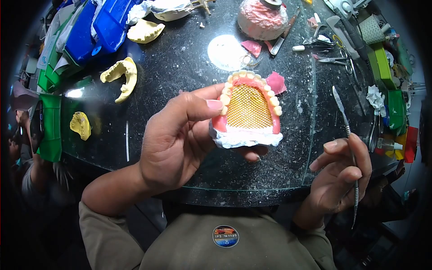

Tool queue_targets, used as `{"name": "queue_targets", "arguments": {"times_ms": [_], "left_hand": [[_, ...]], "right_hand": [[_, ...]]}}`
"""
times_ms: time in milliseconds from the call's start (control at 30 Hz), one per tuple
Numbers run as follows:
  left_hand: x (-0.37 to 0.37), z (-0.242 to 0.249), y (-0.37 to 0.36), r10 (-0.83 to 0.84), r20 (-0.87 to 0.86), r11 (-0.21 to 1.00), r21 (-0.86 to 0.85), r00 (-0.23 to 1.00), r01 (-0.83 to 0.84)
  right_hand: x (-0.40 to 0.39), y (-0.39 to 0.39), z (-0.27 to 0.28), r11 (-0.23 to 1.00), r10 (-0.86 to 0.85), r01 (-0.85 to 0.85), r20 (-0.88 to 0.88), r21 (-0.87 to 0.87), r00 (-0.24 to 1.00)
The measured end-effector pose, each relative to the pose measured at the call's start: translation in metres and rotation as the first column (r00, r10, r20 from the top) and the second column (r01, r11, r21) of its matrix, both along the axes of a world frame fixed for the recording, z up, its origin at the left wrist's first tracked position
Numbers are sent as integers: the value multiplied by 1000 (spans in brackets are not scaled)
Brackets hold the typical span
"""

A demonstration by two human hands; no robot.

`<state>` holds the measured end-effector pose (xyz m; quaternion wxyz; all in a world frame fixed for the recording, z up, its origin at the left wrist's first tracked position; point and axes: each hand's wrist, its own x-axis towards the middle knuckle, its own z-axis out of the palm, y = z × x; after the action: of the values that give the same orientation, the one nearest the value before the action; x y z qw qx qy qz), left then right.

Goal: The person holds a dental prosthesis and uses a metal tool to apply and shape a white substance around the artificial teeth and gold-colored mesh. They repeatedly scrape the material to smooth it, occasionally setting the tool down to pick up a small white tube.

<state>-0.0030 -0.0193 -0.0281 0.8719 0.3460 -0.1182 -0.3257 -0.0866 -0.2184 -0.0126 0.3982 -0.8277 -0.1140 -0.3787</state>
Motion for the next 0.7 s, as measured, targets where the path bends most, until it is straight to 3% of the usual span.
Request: {"name": "queue_targets", "arguments": {"times_ms": [700], "left_hand": [[-2, 7, -7, 33, 112, 990, 130, 993, -48]], "right_hand": [[0, -3, 0, 999, 27, -28, -17, -26, 999]]}}
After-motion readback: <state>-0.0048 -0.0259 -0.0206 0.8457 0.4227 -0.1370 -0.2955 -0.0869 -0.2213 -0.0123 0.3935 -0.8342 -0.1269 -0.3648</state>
